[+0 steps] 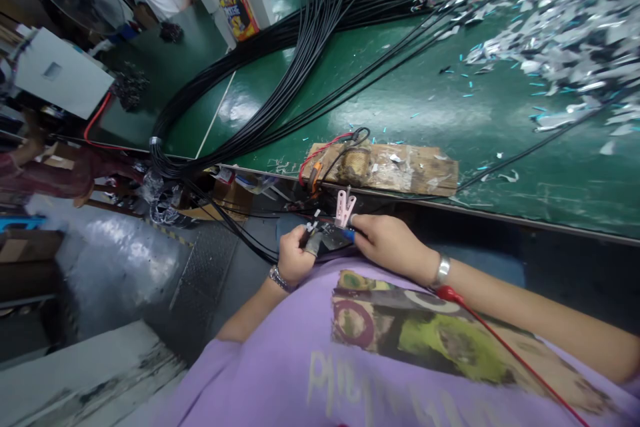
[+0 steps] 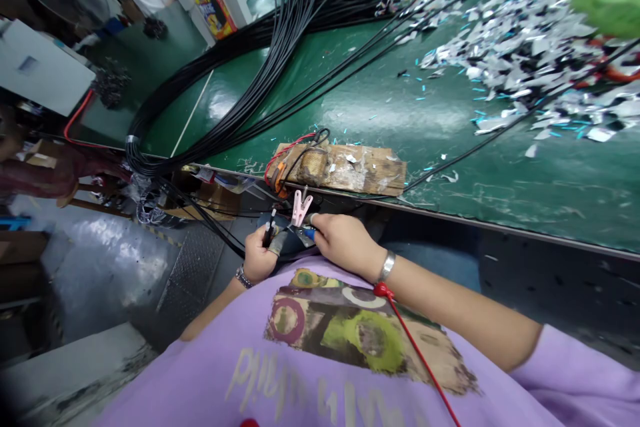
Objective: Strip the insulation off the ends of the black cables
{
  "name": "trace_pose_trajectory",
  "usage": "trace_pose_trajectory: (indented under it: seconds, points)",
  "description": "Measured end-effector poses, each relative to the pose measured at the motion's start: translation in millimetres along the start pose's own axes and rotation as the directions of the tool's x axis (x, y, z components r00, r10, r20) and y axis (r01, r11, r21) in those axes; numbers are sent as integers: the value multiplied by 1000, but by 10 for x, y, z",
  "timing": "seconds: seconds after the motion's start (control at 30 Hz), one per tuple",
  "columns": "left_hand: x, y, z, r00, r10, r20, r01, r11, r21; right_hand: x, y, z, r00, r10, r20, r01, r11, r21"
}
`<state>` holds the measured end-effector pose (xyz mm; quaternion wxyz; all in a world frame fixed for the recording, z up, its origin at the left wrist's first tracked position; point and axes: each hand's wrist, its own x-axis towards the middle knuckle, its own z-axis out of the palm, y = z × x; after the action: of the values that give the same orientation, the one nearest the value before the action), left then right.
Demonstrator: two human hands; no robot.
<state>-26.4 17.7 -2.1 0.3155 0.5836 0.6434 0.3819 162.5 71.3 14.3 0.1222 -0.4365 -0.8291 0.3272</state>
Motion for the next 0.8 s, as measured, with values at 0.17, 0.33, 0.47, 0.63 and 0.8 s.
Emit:
trace_pose_trajectory:
  seconds: [0.17, 0.33, 0.47, 0.63, 0.8]
  points:
    - [7, 4, 7, 998, 31, 54, -30, 999, -17, 76, 93, 88, 985, 160, 62, -157, 697, 699]
    - [-4, 51, 12, 979, 67, 192, -51, 995, -86, 149, 26, 159, 934, 218, 283, -348, 387, 854]
    - [-15, 83, 8, 963, -14, 269, 72, 975, -208, 180, 13, 183, 873, 191, 449, -484, 232, 844]
    - [10, 0, 58, 947, -198, 252, 294, 850, -437, 174, 15, 225, 892, 152, 426, -452, 259, 854]
    - [76, -39, 77, 926, -302, 226, 376, 698, -609, 163, 75, 230, 978, 136, 156, -207, 609, 765]
